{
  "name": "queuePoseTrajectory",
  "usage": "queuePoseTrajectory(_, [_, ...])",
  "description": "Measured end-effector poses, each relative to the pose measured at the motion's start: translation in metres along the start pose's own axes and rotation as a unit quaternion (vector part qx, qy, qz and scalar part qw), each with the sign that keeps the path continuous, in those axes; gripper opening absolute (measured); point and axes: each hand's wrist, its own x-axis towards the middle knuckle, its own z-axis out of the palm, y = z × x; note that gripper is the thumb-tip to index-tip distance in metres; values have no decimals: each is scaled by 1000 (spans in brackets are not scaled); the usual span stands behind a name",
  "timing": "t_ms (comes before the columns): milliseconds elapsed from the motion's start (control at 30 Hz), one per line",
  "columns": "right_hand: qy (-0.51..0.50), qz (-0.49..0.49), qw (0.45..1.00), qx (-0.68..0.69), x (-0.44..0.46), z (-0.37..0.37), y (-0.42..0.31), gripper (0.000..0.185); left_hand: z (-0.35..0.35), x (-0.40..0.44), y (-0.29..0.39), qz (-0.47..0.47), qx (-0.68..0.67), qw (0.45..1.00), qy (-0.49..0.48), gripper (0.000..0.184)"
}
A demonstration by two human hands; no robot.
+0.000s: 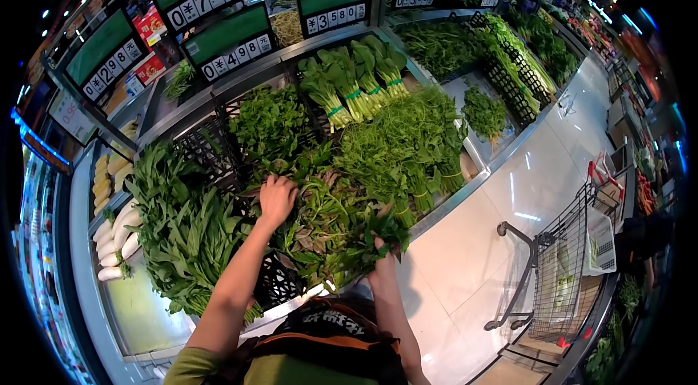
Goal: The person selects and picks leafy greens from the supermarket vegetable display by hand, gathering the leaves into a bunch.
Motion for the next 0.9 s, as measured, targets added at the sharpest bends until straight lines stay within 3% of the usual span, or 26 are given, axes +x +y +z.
queuePoseTrajectory(100, [0, 1, 1000, -2, -3, -2, -4, 40, 4, -32, 2, 2, 67, 996, -52, 12])
queuePoseTrajectory(200, [-10, 2, 1000, -4, -1, -8, -2, 43, 9, -43, -4, -2, 29, 995, -94, 13])
queuePoseTrajectory(400, [-22, 7, 1000, -11, 0, -6, -1, 41, -9, 19, -4, -91, -94, 991, 36, 15])
queuePoseTrajectory(567, [-30, 18, 999, -2, -8, -4, -7, 35, 29, 30, 0, -152, 57, 987, -11, 18])
queuePoseTrajectory(700, [-4, 7, 1000, 7, -5, -10, -12, 37, 27, 31, -7, -196, -100, 974, 60, 22])
queuePoseTrajectory(800, [-10, -15, 1000, 0, 3, -18, -16, 39, -7, 39, -18, -273, -195, 941, 42, 33])
queuePoseTrajectory(900, [-7, -23, 1000, 6, 10, -20, -20, 33, -20, 38, -42, -222, -251, 941, 58, 41])
